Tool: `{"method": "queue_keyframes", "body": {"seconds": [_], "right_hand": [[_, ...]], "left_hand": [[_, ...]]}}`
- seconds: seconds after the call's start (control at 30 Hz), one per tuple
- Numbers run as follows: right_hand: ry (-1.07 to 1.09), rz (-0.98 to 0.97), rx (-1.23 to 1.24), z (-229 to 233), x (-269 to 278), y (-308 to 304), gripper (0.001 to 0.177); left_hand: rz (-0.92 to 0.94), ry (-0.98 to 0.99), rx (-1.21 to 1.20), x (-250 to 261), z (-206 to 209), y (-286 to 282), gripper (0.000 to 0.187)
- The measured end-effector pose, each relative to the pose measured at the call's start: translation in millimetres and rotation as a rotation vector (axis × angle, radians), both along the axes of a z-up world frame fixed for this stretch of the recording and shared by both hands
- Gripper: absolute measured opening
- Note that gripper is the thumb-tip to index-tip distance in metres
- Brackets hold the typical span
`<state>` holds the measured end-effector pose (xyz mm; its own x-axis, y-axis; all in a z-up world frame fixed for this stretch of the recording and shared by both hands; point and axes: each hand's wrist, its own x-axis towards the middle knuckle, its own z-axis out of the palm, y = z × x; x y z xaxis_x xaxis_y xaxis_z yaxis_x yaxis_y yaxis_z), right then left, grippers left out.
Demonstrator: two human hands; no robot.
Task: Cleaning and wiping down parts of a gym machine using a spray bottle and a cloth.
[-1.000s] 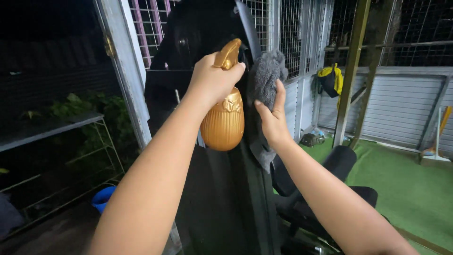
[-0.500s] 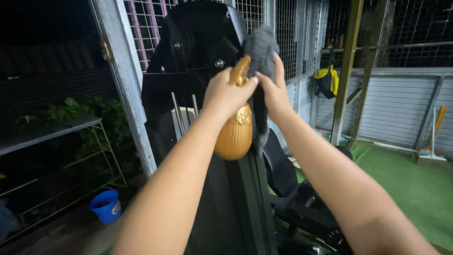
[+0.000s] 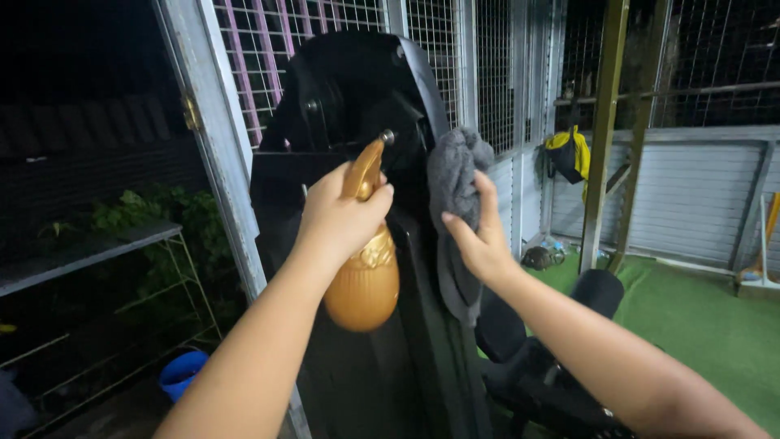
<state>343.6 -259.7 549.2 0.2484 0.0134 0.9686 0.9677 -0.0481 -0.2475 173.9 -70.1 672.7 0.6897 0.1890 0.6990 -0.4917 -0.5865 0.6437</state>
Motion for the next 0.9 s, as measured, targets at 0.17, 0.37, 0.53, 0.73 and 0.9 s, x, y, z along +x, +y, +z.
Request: {"method": "queue_keyframes", "body": {"seconds": [0.17,0.37,0.53,0.73,0.9], "right_hand": [[-0.105,-0.21,-0.081,100.5,3.4,3.3,0.082],[-0.221,-0.446,-0.195,176.8,-42.0,22.8,0.082],[-0.25,-0.626,-0.17,113.3,-57.5,24.7,0.066],[-0.302,-0.71,-0.288,49.6,-80.2,-22.2,0.066],[-0.089,-0.988,-0.436,100.0,-148.7,1.0,0.057]], "left_hand": [[-0.102,0.029,-0.055,15.9,-11.3,22.7,0.021],[-0.106,-0.205,-0.069,36.1,-15.2,48.5,0.022],[-0.208,-0.158,-0.202,49.0,-7.9,72.4,0.021],[-0.262,-0.154,-0.113,61.5,-1.9,97.9,0.022],[-0.222,-0.09,0.033,61.2,5.0,114.3,0.027]]}}
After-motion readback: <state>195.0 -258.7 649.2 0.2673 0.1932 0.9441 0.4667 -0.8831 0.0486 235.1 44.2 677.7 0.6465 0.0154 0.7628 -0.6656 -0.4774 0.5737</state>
